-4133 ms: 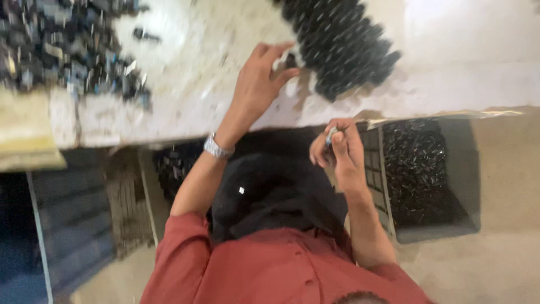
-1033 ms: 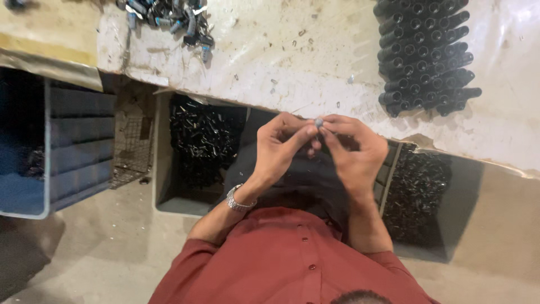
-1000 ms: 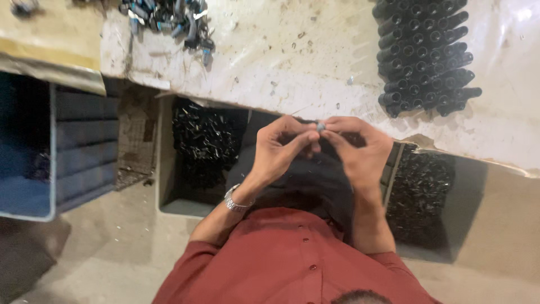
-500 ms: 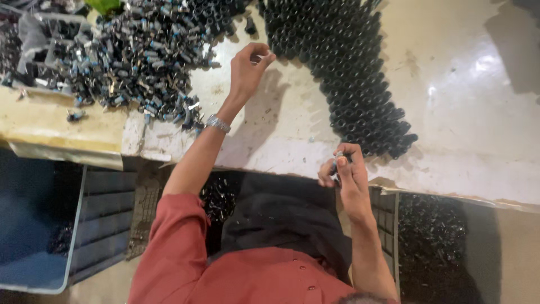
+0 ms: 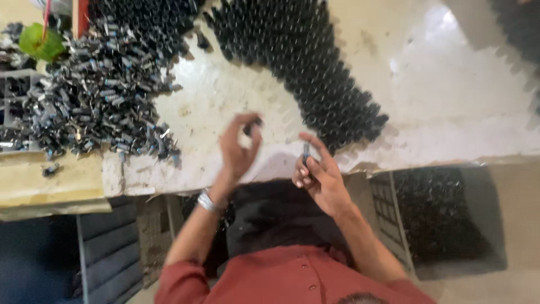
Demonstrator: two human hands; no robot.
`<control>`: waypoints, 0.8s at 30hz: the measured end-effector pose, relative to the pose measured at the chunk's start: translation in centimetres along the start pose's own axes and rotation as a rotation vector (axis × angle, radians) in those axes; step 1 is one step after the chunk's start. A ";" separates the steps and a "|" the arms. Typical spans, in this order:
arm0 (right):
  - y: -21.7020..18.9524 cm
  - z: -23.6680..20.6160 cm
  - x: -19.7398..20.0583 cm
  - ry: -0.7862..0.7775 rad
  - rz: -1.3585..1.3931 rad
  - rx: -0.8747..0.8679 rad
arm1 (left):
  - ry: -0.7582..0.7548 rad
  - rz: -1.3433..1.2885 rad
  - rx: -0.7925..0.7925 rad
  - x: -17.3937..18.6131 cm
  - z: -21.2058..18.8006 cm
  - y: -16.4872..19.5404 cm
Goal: The person stands at a workbench covered with piles of small black cylindrical parts and picks up individual components. They fit a small metal insert into each black part by hand and place the completed piece into a bin or tray beside the bench, repeating this cycle throughout the clip.
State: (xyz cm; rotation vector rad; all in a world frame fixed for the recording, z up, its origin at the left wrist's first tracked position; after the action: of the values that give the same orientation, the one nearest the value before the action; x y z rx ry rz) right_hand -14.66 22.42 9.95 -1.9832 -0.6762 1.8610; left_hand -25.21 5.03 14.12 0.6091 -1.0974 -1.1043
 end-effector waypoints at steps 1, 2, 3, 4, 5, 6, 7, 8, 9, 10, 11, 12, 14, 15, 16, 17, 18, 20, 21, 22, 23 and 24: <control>0.4 0.2 0.1 -0.006 -0.012 0.015 | -0.087 -0.050 -0.057 -0.4 -2.5 1.2; 1.0 0.2 0.3 -0.004 -0.024 0.017 | -0.172 -0.104 -0.097 -0.8 -5.1 2.2; 1.9 -0.1 0.5 -0.004 -0.040 -0.002 | -0.221 -0.202 -0.009 -1.3 -6.6 1.9; 2.6 -0.6 0.6 0.003 -0.042 -0.010 | -0.248 -0.298 0.085 -1.5 -8.0 1.5; 3.3 -1.0 0.5 0.001 -0.045 -0.010 | -0.264 -0.342 0.050 -1.1 -9.0 1.9; 3.8 -1.6 0.2 0.000 -0.051 -0.002 | -0.284 -0.391 0.008 -0.8 -9.7 2.2; 4.2 -2.1 0.1 0.022 -0.183 0.029 | -0.300 -0.441 -0.049 -0.3 -10.2 2.6; 4.1 -2.3 -0.4 0.026 -0.316 0.075 | -0.306 -0.420 -0.040 0.4 -10.2 2.3; 3.6 -2.5 -0.8 0.032 -0.453 0.126 | -0.315 -0.409 -0.029 0.9 -10.4 2.2; 2.9 -2.6 -2.2 -0.066 -0.757 0.201 | -0.331 -0.403 -0.022 1.4 -10.4 2.1; 2.3 -2.6 -3.6 -0.168 -1.057 0.282 | -0.343 -0.296 -0.032 1.9 -10.4 2.0; 2.1 -2.7 -5.0 -0.272 -1.354 0.366 | -0.359 -0.190 -0.043 2.2 -10.5 2.0; 3.3 -2.7 -7.2 -0.598 -1.614 0.467 | -0.449 -0.038 -0.022 2.1 -10.8 1.7; 4.3 -3.2 -7.9 -0.758 -1.735 0.515 | -0.532 0.005 0.011 1.7 -11.3 1.5; 4.5 -2.3 -6.8 -0.533 -1.407 0.322 | -0.614 0.052 0.036 1.2 -11.7 1.3; 5.8 -2.0 -5.3 -0.321 -1.064 0.144 | -0.614 0.075 0.049 1.4 -11.9 1.3; 7.3 -1.9 -3.8 -0.122 -0.710 -0.014 | -0.612 0.107 0.052 1.6 -12.1 1.1; 9.8 -2.5 -3.0 0.003 -0.438 -0.181 | -0.509 0.136 0.049 3.3 -12.4 0.8; 10.9 -3.0 -2.7 0.072 -0.306 -0.283 | -0.406 0.134 0.050 4.9 -12.7 0.7; 11.2 -2.7 -3.5 -0.106 -0.647 -0.319 | -0.289 0.138 0.034 6.6 -12.9 0.5; 11.4 -2.0 -4.2 -0.298 -0.977 -0.340 | -0.221 -0.029 0.198 8.6 -13.3 -1.3; 11.8 -1.4 -4.8 -0.478 -1.288 -0.353 | -0.171 -0.195 0.368 10.6 -14.3 -3.2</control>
State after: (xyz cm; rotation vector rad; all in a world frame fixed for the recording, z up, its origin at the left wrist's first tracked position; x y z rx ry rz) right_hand -12.08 10.09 7.59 -0.7057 -1.9065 1.3251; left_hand -12.82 -7.57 10.15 0.9400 -1.4286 -1.1449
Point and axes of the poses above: each hand's wrist, its own z-axis towards the middle knuckle, its own x-axis out of the back of the hand, y = z × x, the point moved 8 cm from there along z, towards the middle knuckle, and after that the axes turned 6 degrees about x, right-handed, at the moved point
